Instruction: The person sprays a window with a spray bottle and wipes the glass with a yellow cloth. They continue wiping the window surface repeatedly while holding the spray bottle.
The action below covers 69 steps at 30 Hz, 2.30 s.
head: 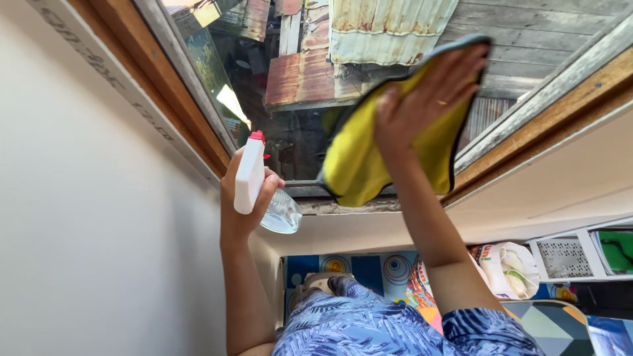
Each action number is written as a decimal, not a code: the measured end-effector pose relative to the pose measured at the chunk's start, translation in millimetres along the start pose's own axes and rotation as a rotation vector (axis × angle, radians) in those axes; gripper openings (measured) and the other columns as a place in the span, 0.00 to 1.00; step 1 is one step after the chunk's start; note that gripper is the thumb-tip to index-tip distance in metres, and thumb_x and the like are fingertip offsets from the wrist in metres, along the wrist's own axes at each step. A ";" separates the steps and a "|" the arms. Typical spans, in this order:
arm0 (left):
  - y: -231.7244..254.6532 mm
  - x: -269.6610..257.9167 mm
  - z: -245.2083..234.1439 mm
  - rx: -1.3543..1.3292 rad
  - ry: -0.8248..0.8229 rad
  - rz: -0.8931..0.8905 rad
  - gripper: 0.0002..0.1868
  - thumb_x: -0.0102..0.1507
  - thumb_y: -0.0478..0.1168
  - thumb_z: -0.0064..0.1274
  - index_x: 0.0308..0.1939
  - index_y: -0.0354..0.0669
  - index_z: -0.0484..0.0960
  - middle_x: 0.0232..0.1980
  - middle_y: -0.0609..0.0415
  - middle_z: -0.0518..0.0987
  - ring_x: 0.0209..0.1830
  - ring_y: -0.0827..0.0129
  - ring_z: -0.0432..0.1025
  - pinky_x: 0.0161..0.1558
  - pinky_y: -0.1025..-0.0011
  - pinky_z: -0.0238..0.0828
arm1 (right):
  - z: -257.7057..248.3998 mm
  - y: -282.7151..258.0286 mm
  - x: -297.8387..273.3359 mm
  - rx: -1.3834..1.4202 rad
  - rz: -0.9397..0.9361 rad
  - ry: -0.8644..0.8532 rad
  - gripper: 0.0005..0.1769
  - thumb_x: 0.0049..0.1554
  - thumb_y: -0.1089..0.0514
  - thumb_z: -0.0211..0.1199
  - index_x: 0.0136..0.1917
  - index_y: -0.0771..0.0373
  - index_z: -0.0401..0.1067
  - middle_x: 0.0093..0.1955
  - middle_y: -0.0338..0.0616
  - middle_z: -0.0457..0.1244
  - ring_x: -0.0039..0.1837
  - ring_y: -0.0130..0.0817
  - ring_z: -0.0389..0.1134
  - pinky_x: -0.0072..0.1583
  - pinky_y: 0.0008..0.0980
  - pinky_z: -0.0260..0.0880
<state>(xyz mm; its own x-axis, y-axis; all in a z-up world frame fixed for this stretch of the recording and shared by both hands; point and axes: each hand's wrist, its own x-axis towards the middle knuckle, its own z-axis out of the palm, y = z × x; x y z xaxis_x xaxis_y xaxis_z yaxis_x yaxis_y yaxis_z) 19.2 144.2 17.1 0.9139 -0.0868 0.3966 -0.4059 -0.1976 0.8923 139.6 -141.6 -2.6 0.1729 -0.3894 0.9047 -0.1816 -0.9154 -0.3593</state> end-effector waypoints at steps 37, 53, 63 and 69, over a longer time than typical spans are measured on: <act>-38.0 -4.9 28.6 -0.158 0.137 0.217 0.24 0.61 0.41 0.63 0.57 0.35 0.75 0.37 0.42 0.80 0.29 0.57 0.79 0.42 0.57 0.80 | 44.7 157.2 -96.8 0.148 -0.682 -0.108 0.52 0.55 0.29 0.56 0.85 0.51 0.49 0.87 0.55 0.38 0.85 0.58 0.33 0.76 0.70 0.32; -4.4 -7.0 25.5 -0.266 0.138 0.156 0.21 0.63 0.33 0.54 0.60 0.29 0.75 0.49 0.39 0.82 0.28 0.67 0.77 0.36 0.68 0.76 | 29.7 54.2 -117.5 0.102 -0.641 0.010 0.38 0.61 0.33 0.44 0.72 0.58 0.69 0.77 0.58 0.55 0.81 0.60 0.49 0.76 0.72 0.38; -24.3 -9.6 17.4 -0.167 0.107 0.196 0.30 0.58 0.32 0.61 0.64 0.31 0.72 0.58 0.37 0.79 0.30 0.63 0.77 0.39 0.63 0.76 | 33.6 140.1 -67.6 0.039 -0.473 0.052 0.55 0.62 0.20 0.31 0.82 0.66 0.52 0.82 0.77 0.40 0.82 0.74 0.35 0.74 0.75 0.33; 1.6 -12.8 10.8 -0.169 0.025 0.154 0.28 0.62 0.31 0.51 0.67 0.33 0.67 0.65 0.44 0.77 0.32 0.72 0.72 0.39 0.75 0.75 | 4.6 15.5 -17.4 0.020 -0.080 0.037 0.44 0.67 0.24 0.15 0.88 0.45 0.21 0.91 0.35 0.21 0.93 0.38 0.23 0.92 0.52 0.24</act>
<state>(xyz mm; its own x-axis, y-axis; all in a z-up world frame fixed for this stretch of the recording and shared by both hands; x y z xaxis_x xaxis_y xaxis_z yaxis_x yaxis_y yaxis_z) 6.8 134.5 11.1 0.8419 -0.0786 0.5339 -0.5366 -0.0174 0.8436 138.2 -149.5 -25.0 0.1505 -0.3110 0.9384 -0.1493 -0.9455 -0.2894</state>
